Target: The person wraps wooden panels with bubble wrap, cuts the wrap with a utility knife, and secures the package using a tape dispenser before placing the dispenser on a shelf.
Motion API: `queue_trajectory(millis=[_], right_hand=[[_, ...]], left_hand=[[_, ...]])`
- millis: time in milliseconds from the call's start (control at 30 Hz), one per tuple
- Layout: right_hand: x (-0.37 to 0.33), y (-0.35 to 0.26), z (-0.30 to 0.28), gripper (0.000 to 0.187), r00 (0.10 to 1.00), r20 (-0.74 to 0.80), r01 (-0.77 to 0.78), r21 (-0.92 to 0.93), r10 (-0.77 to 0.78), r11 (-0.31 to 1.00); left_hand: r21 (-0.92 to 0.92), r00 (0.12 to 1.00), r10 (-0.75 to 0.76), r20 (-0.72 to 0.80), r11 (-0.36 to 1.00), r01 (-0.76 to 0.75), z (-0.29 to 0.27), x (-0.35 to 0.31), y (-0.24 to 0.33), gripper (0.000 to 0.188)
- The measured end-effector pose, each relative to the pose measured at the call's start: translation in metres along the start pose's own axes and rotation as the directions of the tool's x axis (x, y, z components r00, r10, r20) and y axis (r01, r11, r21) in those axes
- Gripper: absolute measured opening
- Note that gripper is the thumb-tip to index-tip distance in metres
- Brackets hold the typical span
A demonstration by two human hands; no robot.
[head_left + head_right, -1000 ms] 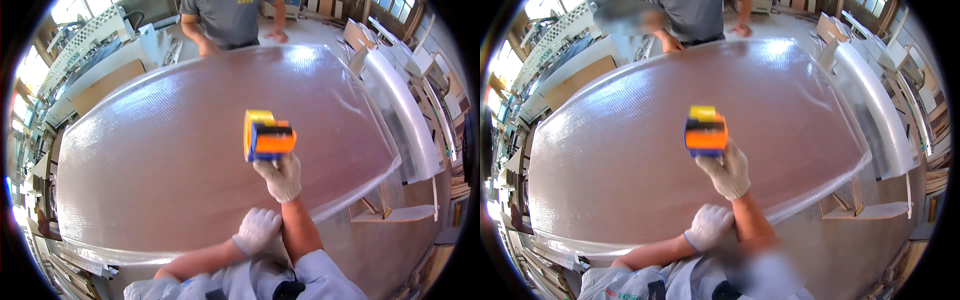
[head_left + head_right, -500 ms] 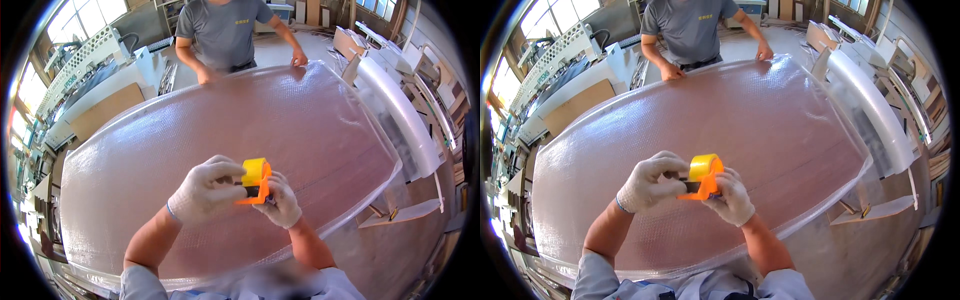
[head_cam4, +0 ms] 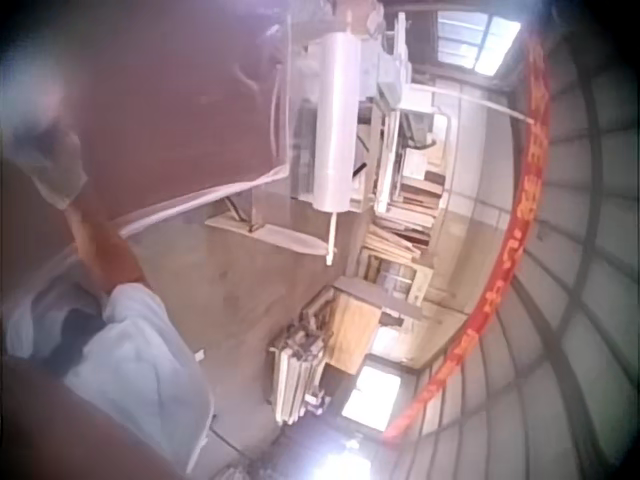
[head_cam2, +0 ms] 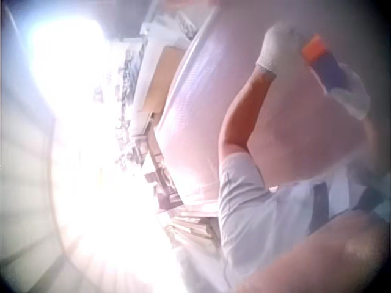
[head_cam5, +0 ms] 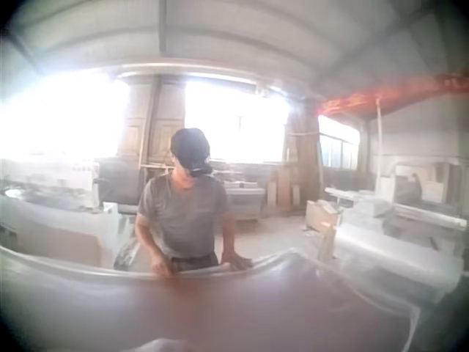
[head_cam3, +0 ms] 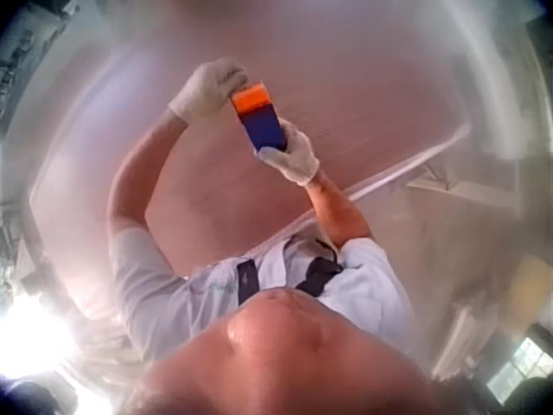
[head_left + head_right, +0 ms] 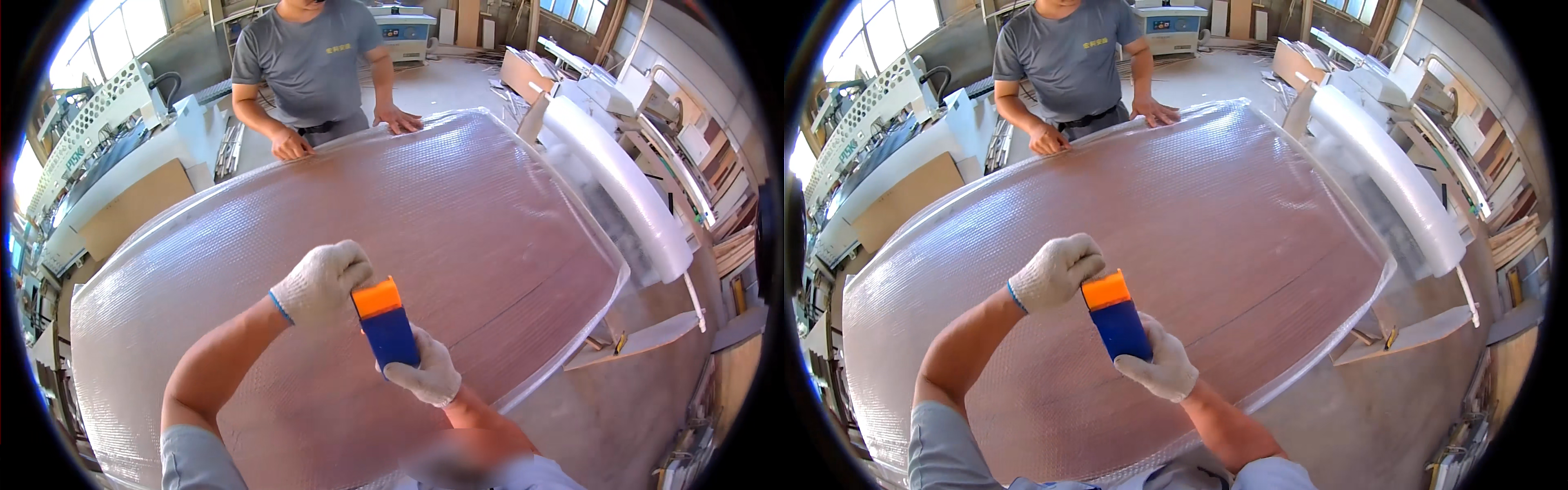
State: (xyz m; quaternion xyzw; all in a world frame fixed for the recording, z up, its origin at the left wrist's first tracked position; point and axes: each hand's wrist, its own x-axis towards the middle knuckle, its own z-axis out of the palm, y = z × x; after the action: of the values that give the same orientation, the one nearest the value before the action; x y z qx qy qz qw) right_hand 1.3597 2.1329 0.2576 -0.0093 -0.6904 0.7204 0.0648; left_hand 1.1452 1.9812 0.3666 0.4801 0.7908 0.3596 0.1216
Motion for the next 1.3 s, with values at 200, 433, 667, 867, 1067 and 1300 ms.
queue_trajectory(millis=[200, 433, 667, 867, 1067, 1300], right_hand=[[0.010, -0.005, -0.006, 0.056, 0.969, -0.112, -0.187, 0.241, 0.219, 0.952], [0.010, -0.023, -0.010, 0.060, 0.963, -0.075, -0.259, -0.009, 0.257, 0.966], [0.016, -0.026, -0.040, 0.061, 0.940, -0.253, -0.262, -0.104, 0.229, 0.960], [0.024, -0.014, -0.046, 0.065, 0.952, -0.279, -0.222, -0.346, 0.125, 0.912], [0.031, -0.022, -0.050, 0.070, 0.931, -0.261, -0.298, -0.139, 0.256, 0.944], [0.026, -0.010, -0.048, 0.063, 0.934, -0.293, -0.240, -0.090, 0.204, 0.967]], left_hand=[[0.250, 0.979, 0.037, -0.200, 0.968, 0.015, -0.035, 0.089, -0.116, 0.018], [0.582, 0.870, 0.068, -0.488, 0.769, 0.266, -0.174, 0.206, -0.260, 0.025], [0.529, 0.828, -0.234, -0.510, 0.673, 0.517, -0.167, 0.290, -0.341, 0.037], [0.455, 0.868, -0.264, -0.420, 0.766, 0.453, -0.120, 0.322, -0.399, 0.040], [0.445, 0.852, -0.273, -0.447, 0.758, 0.476, -0.093, 0.321, -0.414, 0.045], [0.255, 0.843, -0.410, -0.348, 0.824, 0.506, -0.083, 0.320, -0.432, 0.046]])
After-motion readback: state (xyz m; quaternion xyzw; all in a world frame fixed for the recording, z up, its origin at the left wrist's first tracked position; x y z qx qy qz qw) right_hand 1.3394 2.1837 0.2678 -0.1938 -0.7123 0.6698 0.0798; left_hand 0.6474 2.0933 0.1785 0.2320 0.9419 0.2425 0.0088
